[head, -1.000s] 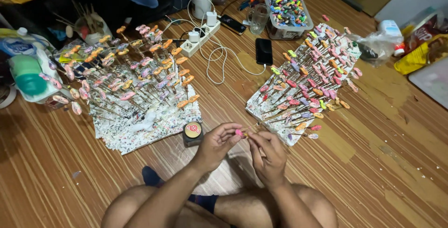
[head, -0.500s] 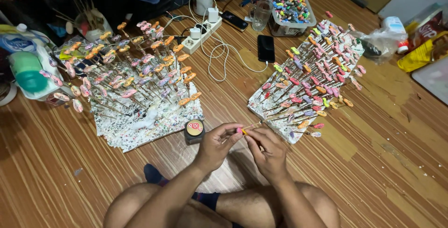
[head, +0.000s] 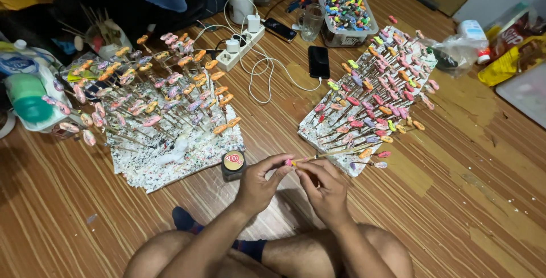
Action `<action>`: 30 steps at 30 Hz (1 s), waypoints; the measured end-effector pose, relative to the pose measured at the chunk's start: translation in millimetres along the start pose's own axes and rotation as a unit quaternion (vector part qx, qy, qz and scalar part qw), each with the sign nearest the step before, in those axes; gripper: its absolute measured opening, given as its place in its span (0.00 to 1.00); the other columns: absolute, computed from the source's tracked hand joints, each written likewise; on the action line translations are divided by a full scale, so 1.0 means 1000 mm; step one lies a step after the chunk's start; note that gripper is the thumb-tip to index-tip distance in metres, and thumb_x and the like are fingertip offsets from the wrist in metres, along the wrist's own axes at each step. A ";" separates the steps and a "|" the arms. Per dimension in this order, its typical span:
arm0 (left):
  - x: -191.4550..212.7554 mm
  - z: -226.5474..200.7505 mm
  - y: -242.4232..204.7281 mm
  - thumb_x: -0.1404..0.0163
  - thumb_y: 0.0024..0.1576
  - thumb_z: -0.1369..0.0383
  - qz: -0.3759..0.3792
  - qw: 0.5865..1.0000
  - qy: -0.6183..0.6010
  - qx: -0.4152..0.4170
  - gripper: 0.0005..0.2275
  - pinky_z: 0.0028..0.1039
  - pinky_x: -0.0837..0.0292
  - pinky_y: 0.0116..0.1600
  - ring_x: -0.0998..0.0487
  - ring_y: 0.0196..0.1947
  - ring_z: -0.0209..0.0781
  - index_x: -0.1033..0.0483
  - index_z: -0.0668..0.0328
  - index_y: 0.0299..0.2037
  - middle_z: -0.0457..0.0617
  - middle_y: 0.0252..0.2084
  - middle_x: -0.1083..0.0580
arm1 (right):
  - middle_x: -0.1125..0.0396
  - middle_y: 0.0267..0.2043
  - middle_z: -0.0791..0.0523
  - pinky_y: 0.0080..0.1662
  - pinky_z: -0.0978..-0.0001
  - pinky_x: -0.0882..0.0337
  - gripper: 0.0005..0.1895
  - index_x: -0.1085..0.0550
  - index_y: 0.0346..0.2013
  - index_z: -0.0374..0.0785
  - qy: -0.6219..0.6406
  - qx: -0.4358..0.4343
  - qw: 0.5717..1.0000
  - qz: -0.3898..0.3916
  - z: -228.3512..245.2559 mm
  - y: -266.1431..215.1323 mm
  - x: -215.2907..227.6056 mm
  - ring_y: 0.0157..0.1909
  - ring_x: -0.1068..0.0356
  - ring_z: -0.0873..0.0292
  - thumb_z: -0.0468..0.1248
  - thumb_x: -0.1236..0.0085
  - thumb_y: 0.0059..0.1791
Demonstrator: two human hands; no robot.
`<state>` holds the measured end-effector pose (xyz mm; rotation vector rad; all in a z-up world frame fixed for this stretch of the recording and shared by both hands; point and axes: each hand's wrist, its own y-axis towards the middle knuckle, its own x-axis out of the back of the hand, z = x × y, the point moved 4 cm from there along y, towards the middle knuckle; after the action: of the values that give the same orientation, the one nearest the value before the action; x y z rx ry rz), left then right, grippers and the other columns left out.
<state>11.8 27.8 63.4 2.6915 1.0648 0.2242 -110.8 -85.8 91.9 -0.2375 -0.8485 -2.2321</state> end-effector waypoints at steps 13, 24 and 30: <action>-0.001 -0.012 0.000 0.48 0.58 0.69 0.030 0.996 0.088 -0.017 0.13 0.25 0.23 0.44 0.16 0.41 0.39 0.21 0.60 0.52 0.50 0.46 0.17 | 0.28 0.35 0.58 0.35 0.80 0.34 0.13 0.21 0.46 0.31 0.161 -0.182 0.970 -0.021 -0.058 -0.026 -0.014 0.31 0.35 0.68 0.26 0.36 0.46; -0.005 0.033 -0.008 0.50 0.61 0.70 0.099 0.993 0.057 0.020 0.13 0.19 0.30 0.28 0.28 0.24 0.29 0.21 0.64 0.53 0.44 0.50 0.26 | 0.28 0.29 0.60 0.34 0.74 0.36 0.05 0.20 0.29 0.37 0.036 -0.082 0.990 0.105 -0.043 -0.002 0.001 0.30 0.35 0.65 0.33 0.31 0.43; -0.005 0.066 -0.006 0.53 0.62 0.71 0.181 0.980 -0.055 0.061 0.14 0.19 0.25 0.39 0.23 0.32 0.30 0.21 0.69 0.54 0.46 0.47 0.26 | 0.26 0.28 0.58 0.32 0.69 0.32 0.06 0.20 0.33 0.37 -0.008 0.035 0.987 0.156 -0.040 -0.002 0.005 0.28 0.31 0.60 0.36 0.41 0.48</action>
<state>19.3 17.7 -2.4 2.9537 0.5692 0.0715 -112.9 -113.1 62.1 -0.3320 -0.8353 -1.9085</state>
